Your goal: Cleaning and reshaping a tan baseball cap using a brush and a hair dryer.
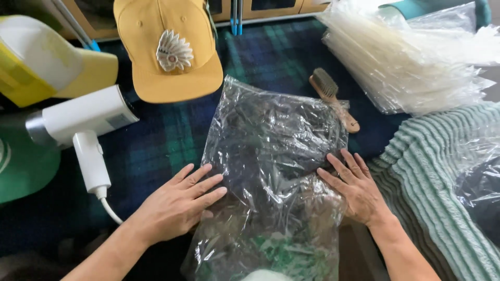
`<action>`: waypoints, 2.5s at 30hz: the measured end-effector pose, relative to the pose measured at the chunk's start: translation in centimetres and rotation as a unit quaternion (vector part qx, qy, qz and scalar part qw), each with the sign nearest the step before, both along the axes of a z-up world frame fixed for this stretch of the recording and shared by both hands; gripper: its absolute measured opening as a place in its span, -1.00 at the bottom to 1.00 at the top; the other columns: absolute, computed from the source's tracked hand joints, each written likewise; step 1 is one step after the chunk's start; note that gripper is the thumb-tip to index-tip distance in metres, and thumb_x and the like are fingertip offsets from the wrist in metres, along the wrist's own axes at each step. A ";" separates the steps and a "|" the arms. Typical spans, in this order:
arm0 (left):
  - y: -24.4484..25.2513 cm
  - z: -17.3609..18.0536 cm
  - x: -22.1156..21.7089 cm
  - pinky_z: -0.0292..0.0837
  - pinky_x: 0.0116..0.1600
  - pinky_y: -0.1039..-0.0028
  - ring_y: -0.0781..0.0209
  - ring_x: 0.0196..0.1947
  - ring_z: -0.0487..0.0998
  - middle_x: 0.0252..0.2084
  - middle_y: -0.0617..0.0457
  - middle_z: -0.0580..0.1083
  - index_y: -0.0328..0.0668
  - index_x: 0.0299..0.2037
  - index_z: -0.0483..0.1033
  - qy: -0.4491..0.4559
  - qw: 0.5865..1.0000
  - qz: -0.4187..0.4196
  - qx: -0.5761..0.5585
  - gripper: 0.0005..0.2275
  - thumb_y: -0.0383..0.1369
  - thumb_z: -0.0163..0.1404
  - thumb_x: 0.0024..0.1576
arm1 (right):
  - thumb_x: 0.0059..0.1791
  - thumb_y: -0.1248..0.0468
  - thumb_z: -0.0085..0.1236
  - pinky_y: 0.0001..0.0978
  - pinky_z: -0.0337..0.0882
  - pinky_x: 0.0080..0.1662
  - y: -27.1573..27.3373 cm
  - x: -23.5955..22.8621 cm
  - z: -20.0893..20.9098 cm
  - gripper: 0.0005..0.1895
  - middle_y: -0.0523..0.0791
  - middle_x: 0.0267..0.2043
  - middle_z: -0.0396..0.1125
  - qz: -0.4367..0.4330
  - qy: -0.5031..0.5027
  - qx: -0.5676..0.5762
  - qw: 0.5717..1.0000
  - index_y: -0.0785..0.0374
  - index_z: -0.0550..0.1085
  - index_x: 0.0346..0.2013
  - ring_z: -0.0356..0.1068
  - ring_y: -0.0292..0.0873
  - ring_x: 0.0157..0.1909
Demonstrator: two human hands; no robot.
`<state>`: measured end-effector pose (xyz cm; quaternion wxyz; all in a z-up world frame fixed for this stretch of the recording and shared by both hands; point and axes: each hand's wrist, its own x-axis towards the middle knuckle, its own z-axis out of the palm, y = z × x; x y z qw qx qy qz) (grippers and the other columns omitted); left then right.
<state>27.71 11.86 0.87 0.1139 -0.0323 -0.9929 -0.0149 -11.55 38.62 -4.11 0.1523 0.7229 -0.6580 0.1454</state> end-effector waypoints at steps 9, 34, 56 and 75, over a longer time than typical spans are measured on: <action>-0.5 7.8 -5.3 0.28 -0.20 0.29 0.18 -0.48 0.45 -0.51 -0.10 0.53 -0.07 -0.14 0.55 -0.149 0.822 0.348 0.426 -0.68 -0.33 -0.37 0.27 | 0.19 -0.30 -0.78 0.20 0.16 0.39 1.4 2.7 -0.4 -0.12 -0.03 0.28 0.37 0.041 -0.295 -0.064 0.953 0.08 0.55 0.11 0.14 0.19 0.49; -0.8 3.1 -11.1 0.56 -0.14 0.33 0.11 -0.38 0.66 -0.46 -0.12 0.63 -0.30 -0.14 0.60 0.166 0.723 0.291 0.604 -0.76 -0.34 -0.13 0.29 | 0.20 0.06 -0.01 -0.32 0.32 0.15 -2.0 3.7 1.5 -0.64 -0.11 -0.20 0.50 -0.316 -0.568 -0.223 0.726 0.15 0.56 -0.36 0.40 -0.24 -0.04; 1.3 4.2 -18.2 0.38 -0.01 0.21 -0.11 -0.05 0.47 -0.23 0.01 0.36 -0.13 -0.03 0.52 0.394 0.888 0.224 -0.084 -0.74 -0.44 -0.05 0.06 | 0.13 -0.07 0.23 0.26 0.20 0.26 -5.1 -0.6 10.5 -0.32 0.30 0.32 0.18 -0.230 -0.031 -0.277 0.933 0.36 0.36 0.35 0.15 0.40 0.37; -2.2 3.7 -23.8 -0.60 0.49 -0.29 -0.19 0.59 -0.35 0.62 0.03 -0.14 0.28 0.56 -0.13 -0.172 0.903 0.364 0.149 -0.36 0.18 -0.67 0.27 | 0.09 -0.42 -0.67 0.27 -0.31 0.48 -15.9 -0.4 7.0 -0.23 -0.21 0.61 -0.16 -0.304 -0.078 0.254 0.915 -0.31 -0.06 0.54 -0.33 0.09 0.62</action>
